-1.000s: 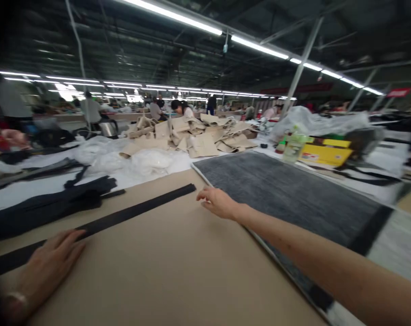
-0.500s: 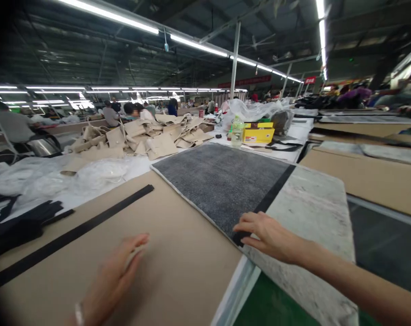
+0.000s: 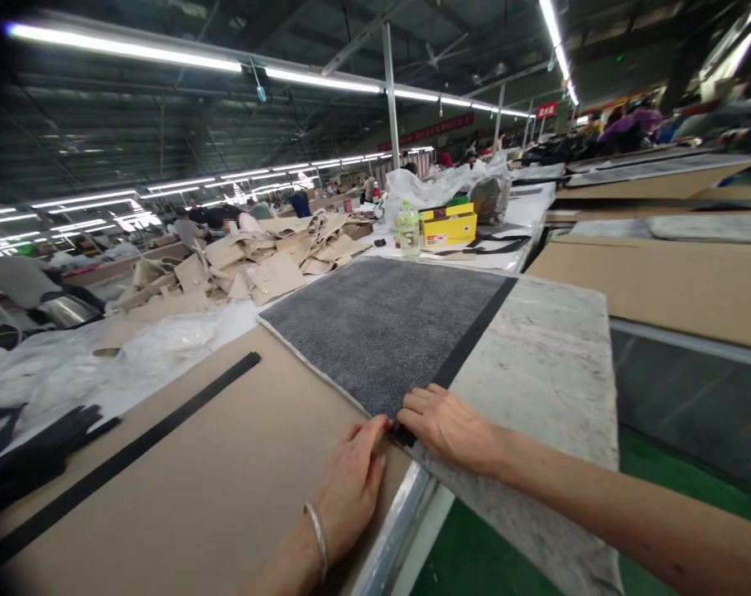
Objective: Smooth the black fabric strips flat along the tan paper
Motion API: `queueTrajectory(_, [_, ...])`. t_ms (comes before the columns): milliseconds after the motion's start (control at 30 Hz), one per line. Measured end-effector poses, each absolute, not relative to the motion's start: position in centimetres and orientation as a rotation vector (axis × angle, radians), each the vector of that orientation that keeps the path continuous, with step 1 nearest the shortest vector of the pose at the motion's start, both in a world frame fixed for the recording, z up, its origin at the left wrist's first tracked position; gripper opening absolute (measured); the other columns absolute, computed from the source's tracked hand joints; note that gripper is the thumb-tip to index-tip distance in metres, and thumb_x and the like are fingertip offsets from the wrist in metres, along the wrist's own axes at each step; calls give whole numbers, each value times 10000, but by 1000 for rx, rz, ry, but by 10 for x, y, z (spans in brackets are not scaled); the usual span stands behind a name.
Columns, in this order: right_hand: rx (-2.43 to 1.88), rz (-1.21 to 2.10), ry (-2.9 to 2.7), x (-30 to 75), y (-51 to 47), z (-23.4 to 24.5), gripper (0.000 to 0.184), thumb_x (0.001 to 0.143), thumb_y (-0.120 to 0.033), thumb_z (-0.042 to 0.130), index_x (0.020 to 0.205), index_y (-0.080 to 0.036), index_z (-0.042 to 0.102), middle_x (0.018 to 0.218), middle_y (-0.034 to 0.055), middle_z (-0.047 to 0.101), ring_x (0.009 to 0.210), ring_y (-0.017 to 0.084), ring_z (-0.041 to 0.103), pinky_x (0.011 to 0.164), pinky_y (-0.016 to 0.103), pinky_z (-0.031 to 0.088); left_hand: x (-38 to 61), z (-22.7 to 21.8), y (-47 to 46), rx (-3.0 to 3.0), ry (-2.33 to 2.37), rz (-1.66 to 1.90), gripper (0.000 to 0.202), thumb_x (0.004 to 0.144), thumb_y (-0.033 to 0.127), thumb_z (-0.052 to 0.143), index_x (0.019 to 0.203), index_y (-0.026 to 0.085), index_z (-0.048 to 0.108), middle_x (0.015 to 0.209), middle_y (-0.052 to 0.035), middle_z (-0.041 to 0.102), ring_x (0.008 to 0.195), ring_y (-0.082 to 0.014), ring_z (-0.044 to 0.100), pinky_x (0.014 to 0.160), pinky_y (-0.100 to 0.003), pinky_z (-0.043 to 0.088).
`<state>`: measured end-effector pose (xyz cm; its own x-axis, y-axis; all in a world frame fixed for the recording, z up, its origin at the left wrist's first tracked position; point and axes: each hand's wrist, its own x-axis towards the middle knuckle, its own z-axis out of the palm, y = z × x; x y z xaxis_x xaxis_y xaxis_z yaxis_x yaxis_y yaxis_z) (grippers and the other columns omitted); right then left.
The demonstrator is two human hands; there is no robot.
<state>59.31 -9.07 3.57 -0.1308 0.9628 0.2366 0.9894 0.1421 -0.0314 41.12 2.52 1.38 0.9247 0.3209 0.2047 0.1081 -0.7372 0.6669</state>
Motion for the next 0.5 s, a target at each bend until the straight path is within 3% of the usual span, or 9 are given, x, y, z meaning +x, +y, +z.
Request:
queueTrajectory(100, [-1864,-287,-2264,598,-89,31,268,988,-111,350,839,-163,567,799,45,553,723,188,510,651,316,361,408,10,23,2370,327,416,542,829,50,416,1359,154,458,1284,-88,569,1202,-231,474,1077,-353,355])
queueTrajectory(267, [-1817,-310,-2134,602,-100,26,273,1000,-164,313,869,-169,553,803,46,540,638,159,515,591,284,393,408,5,20,2373,373,425,546,838,64,429,1374,166,450,1280,-85,574,1191,-238,480,1060,-366,369])
queueTrajectory(333, [-1833,-240,-1912,606,-108,25,254,996,-204,329,914,-175,567,839,48,556,624,145,536,582,273,420,408,4,19,2412,356,432,540,847,70,423,1377,173,454,1271,-84,582,1178,-247,487,1036,-382,388])
queueTrajectory(500, [-1712,-208,-939,659,-133,40,146,873,-347,570,890,-204,586,787,24,621,678,189,631,654,322,521,411,-4,23,2611,219,453,590,846,32,370,1409,196,437,1369,-74,544,1153,-263,512,967,-409,426])
